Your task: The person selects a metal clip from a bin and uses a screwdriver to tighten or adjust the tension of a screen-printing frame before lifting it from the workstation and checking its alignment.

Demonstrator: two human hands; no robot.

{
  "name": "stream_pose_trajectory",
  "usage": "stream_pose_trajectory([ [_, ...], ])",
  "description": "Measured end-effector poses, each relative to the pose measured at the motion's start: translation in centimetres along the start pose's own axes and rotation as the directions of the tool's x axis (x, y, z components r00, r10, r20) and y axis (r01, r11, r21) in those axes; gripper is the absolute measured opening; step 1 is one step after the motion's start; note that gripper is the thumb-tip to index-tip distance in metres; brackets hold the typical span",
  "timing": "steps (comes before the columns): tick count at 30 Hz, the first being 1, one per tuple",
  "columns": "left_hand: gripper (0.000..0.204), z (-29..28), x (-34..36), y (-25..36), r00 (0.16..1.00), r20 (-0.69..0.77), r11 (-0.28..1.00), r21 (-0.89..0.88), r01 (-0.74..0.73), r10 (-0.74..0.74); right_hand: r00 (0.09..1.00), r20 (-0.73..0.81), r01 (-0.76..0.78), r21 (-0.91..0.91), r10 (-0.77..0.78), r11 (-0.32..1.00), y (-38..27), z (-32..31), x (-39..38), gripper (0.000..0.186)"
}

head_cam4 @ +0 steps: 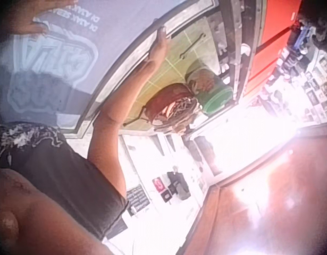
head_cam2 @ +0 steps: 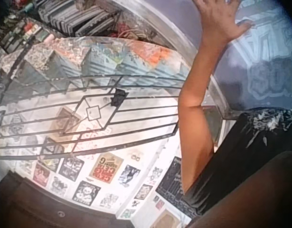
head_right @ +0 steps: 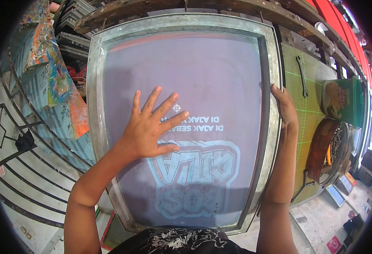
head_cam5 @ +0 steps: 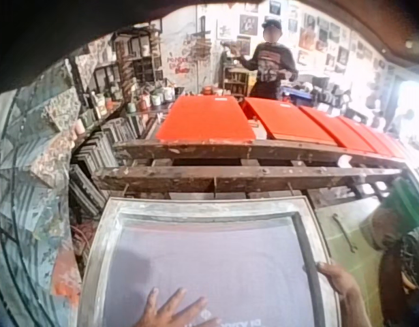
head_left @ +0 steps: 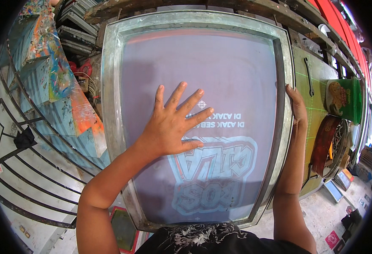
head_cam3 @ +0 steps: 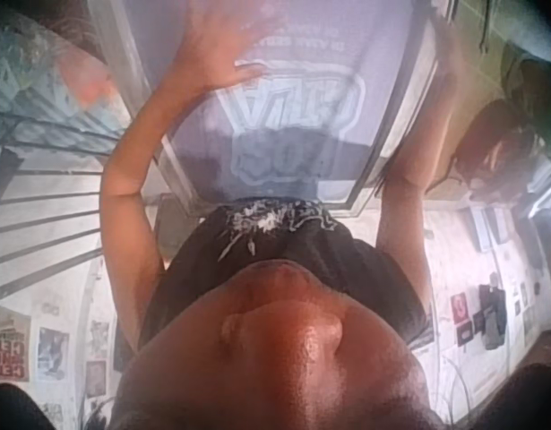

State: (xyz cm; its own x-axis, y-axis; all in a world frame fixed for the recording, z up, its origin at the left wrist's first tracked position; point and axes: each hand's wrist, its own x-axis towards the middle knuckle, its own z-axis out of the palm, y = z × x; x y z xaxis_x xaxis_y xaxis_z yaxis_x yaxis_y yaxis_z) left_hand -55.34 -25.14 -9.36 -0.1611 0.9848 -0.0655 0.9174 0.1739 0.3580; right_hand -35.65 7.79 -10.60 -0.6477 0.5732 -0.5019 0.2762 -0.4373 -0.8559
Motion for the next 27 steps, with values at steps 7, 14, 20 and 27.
stream_pose_trajectory([
  [7,0.065,-1.0,-0.1,-0.3,0.999,-0.032,0.996,-0.084,0.021,-0.024,0.999,-0.037,-0.006,-0.082,0.003,0.997,0.1,-0.1,0.1,0.042],
  [14,0.056,-4.7,-5.0,-6.1,0.545,-0.579,0.787,-0.341,0.514,-0.606,1.0,-0.016,-0.01,-0.052,0.009,0.999,0.0,-0.1,0.0,0.041],
  [20,0.054,-3.9,-9.1,-6.9,0.467,0.047,0.204,-0.857,0.473,-0.883,0.999,-0.038,-0.007,-0.046,0.005,0.999,-0.2,0.3,-0.1,0.04],
  [27,0.044,-3.5,-8.3,-5.6,0.497,-0.086,0.384,-0.751,0.537,-0.863,0.999,-0.032,-0.016,-0.098,0.013,0.995,-0.1,0.2,-0.1,0.041],
])
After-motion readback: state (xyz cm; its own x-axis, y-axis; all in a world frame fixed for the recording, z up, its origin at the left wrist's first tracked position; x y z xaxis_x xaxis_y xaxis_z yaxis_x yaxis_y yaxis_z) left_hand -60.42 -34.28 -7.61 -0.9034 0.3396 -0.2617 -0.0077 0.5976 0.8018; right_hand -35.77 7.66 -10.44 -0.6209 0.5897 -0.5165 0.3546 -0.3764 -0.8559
